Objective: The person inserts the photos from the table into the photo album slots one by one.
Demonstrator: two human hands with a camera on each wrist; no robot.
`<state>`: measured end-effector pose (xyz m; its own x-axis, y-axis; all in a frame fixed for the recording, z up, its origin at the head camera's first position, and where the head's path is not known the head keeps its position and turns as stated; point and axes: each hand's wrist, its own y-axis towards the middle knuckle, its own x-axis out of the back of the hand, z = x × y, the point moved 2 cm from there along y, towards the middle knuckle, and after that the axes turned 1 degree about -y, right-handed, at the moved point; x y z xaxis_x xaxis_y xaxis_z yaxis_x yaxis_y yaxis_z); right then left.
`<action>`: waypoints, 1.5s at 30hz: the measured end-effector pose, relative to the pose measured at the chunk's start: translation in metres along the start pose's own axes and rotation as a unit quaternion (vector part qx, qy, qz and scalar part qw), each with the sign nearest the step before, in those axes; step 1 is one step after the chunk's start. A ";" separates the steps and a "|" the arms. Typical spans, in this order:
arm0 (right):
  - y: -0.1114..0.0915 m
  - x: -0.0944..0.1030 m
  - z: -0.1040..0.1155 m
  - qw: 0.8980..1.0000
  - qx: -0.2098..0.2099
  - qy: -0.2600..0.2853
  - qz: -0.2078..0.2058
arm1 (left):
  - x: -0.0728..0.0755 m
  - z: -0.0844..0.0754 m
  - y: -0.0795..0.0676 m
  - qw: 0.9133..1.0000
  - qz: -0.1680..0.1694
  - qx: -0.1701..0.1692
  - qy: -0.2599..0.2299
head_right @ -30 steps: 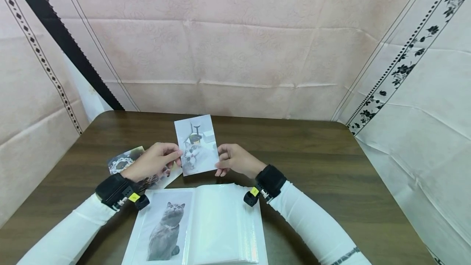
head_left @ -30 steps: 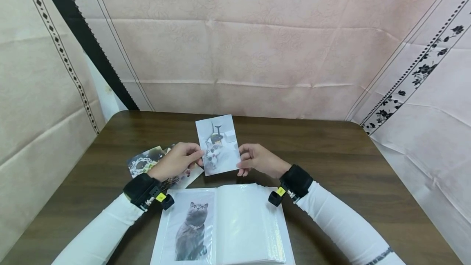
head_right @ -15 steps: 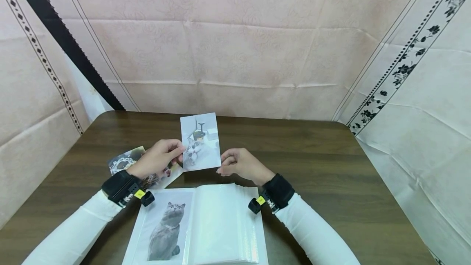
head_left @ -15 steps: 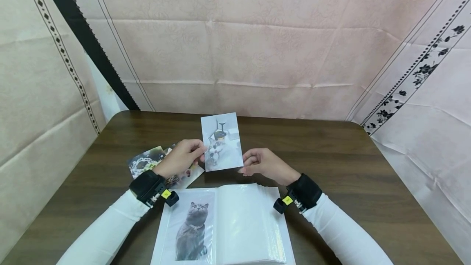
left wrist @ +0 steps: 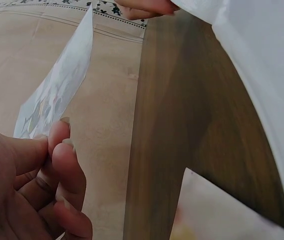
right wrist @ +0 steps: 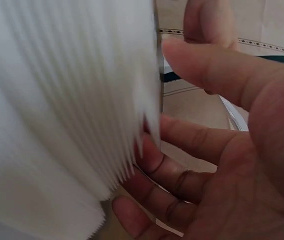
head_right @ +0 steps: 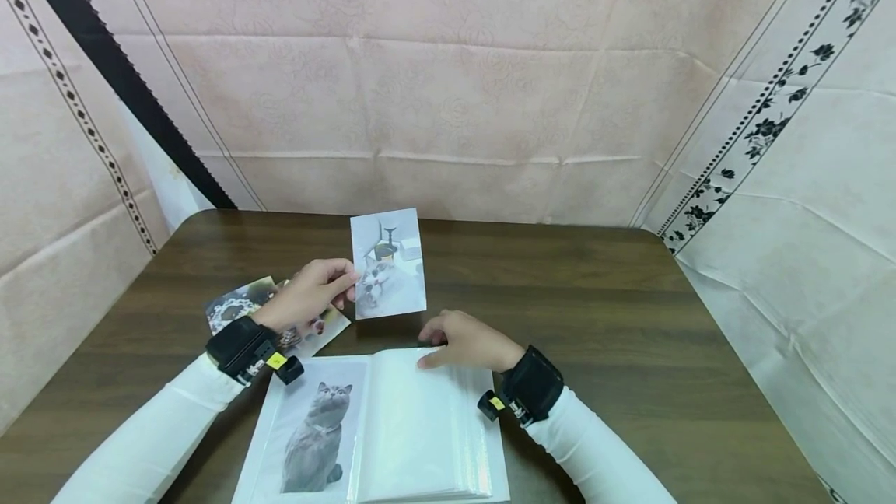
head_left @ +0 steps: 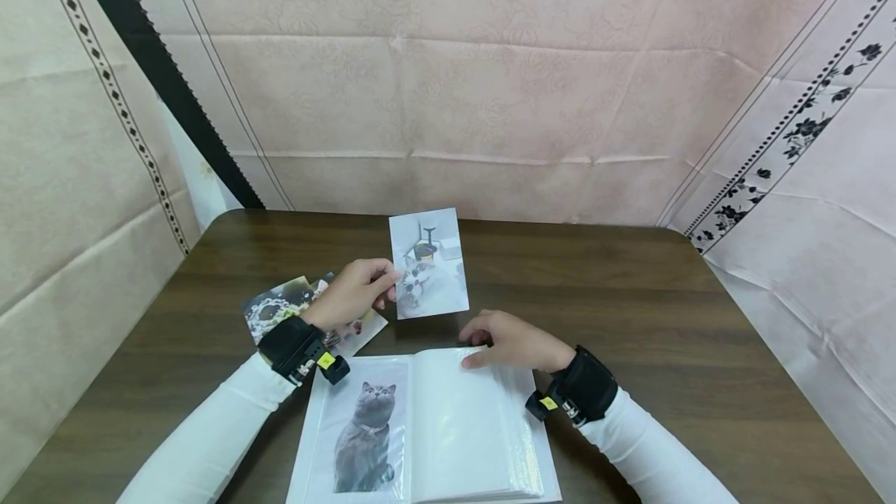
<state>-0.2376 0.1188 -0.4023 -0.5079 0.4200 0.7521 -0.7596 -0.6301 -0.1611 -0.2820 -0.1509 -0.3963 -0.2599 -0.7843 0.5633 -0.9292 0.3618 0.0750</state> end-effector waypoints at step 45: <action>-0.007 -0.007 0.004 0.997 0.040 0.036 -0.062 | -0.012 0.013 -0.013 0.999 0.006 0.010 -0.051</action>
<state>-0.2272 0.1170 -0.4038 -0.4418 0.5428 0.7142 -0.7851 -0.6192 -0.0150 -0.2701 -0.1529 -0.4145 -0.2958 -0.8275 0.4773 -0.9306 0.3623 0.0515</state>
